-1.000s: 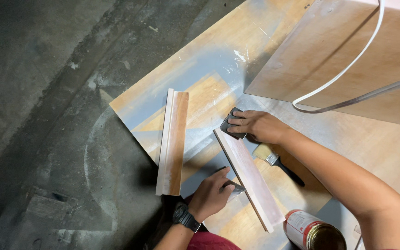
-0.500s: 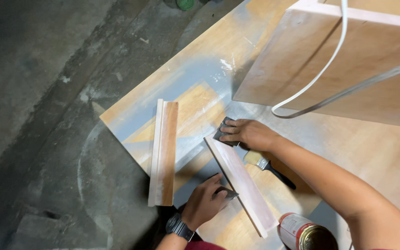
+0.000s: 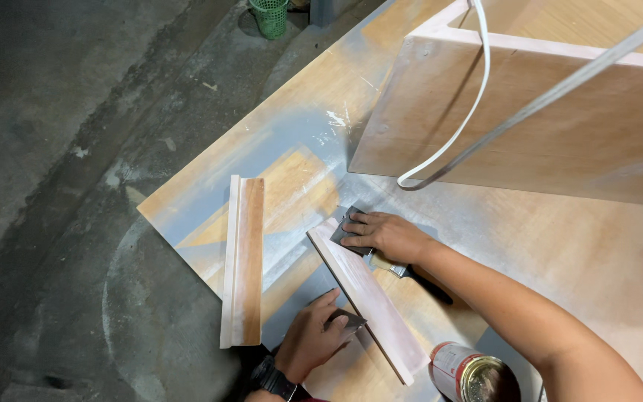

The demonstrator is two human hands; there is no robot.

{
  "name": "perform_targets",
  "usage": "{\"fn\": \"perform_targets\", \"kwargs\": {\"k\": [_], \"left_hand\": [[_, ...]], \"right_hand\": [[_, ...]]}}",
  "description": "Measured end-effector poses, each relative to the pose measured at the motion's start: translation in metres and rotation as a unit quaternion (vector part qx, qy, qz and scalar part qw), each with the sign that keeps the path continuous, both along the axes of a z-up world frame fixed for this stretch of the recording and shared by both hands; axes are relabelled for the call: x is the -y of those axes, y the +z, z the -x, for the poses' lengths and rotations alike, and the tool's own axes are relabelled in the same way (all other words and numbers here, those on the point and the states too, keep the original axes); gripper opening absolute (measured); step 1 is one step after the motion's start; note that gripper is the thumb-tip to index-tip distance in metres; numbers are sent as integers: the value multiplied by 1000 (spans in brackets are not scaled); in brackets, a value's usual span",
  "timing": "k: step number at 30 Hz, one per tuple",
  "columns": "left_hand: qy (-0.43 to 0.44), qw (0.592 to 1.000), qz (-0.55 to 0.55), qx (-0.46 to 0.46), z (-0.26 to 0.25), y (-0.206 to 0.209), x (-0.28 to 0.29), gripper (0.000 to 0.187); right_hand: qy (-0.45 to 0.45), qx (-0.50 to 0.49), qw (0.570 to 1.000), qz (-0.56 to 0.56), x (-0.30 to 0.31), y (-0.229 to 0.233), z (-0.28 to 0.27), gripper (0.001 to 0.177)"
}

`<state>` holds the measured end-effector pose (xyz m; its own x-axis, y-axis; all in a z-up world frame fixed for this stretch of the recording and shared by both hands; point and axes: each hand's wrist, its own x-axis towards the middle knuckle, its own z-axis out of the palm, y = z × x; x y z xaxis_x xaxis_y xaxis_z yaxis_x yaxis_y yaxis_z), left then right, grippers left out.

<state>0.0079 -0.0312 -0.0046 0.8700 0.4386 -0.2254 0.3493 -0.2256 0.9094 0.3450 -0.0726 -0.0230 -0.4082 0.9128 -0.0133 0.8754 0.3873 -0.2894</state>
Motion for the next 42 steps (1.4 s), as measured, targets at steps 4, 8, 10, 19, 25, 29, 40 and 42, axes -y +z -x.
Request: {"fn": "perform_targets", "kwargs": {"k": [4, 8, 10, 19, 25, 29, 40, 42], "left_hand": [[-7, 1000, -16, 20, 1, -8, 1, 28], [-1, 998, -57, 30, 1, -7, 1, 30], [4, 999, -42, 8, 1, 4, -1, 32], [13, 998, -51, 43, 5, -12, -2, 32], [32, 999, -33, 15, 17, -14, -4, 35], [37, 997, -54, 35, 19, -15, -5, 27], [40, 997, -50, 35, 21, -37, 3, 26], [52, 996, -61, 36, 23, -40, 4, 29]], "right_hand": [[-9, 8, 1000, -16, 19, -6, 3, 71], [-15, 21, 1000, 10, 45, 3, 10, 76], [-27, 10, 999, 20, 61, 11, 12, 77], [-66, 1, 998, 5, 36, 42, 3, 102], [12, 37, 999, 9, -33, 41, 6, 54], [60, 90, 994, 10, -51, 27, 1, 56], [144, 129, 981, -34, -76, 1, -27, 64], [148, 113, 980, -71, -79, 7, -25, 53]]}}
